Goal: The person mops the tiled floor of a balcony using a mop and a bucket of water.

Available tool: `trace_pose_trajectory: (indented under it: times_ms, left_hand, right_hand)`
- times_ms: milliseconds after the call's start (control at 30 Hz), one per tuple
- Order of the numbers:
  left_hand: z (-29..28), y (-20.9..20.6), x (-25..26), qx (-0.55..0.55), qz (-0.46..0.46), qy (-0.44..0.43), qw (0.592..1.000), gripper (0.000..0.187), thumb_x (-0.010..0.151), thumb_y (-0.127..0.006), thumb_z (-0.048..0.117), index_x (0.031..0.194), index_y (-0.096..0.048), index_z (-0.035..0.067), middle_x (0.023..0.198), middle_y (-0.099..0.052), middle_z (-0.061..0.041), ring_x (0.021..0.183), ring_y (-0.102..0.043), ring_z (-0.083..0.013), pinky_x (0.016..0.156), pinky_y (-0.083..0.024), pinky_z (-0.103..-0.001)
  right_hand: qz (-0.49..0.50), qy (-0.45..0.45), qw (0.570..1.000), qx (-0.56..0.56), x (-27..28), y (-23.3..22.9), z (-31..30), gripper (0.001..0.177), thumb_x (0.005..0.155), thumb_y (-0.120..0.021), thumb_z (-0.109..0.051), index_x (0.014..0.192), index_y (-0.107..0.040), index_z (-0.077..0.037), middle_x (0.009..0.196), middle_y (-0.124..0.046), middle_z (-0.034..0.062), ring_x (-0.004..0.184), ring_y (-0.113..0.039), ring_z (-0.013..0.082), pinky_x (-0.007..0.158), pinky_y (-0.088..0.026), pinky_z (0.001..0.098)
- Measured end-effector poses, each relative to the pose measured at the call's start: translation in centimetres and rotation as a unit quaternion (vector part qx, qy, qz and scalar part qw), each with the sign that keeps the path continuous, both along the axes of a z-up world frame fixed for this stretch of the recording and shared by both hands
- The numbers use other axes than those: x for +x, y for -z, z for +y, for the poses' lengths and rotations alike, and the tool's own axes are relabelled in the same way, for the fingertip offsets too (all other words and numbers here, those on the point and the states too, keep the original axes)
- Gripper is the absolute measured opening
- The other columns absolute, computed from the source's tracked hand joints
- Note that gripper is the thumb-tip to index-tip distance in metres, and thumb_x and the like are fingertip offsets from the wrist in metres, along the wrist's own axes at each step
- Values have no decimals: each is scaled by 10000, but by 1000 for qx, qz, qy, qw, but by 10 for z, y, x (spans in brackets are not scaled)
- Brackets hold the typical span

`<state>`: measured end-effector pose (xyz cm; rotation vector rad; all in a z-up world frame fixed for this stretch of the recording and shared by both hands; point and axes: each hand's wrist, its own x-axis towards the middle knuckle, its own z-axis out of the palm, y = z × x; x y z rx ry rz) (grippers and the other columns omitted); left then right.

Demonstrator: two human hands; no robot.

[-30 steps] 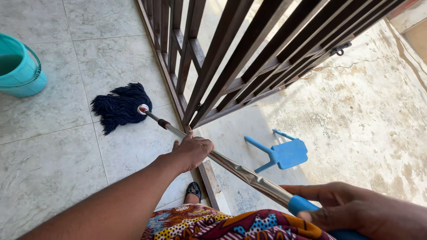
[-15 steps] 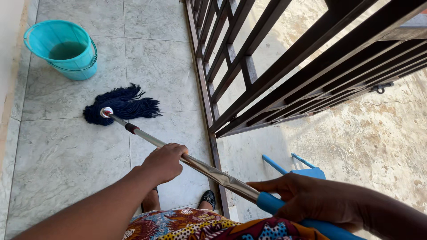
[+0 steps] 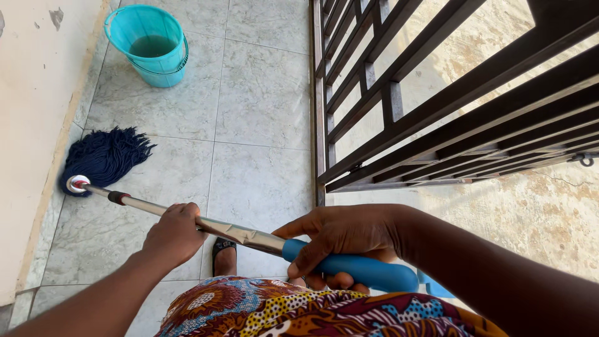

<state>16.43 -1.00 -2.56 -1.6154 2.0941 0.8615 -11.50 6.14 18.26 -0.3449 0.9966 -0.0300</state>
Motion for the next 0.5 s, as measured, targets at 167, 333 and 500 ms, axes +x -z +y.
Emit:
trace_pose_trajectory:
  times_ms: [167, 333, 500]
  left_hand:
    - [38, -3, -44, 16, -46, -11, 999, 528, 874, -784, 499, 1171, -604, 101, 1324, -555, -69, 1427, -381, -295, 1128, -425, -495]
    - [55, 7, -79, -81, 52, 48, 994, 332, 878, -771, 374, 1000, -706, 72, 1095, -682, -123, 1187, -578, -250, 1270, -314, -470]
    - [74, 5, -164, -89, 135, 114, 980, 335, 789, -836, 367, 885, -731, 64, 936, -726, -109, 1156, -584, -269, 1257, -225, -520]
  right_hand:
    - [-12, 164, 985, 60, -11, 25, 48, 731, 965, -670, -50, 1633, -386, 39, 893, -698, 108, 603, -693, 80, 512, -600, 186]
    - [-24, 176, 984, 31, -54, 10, 88, 667, 987, -639, -47, 1614, -411, -21, 825, -640, 96, 478, -519, 37, 380, -459, 183]
    - [62, 251, 965, 41, -101, -35, 134, 655, 933, -632, -43, 1547, -420, -126, 768, -604, 96, 434, -487, 68, 341, -409, 221]
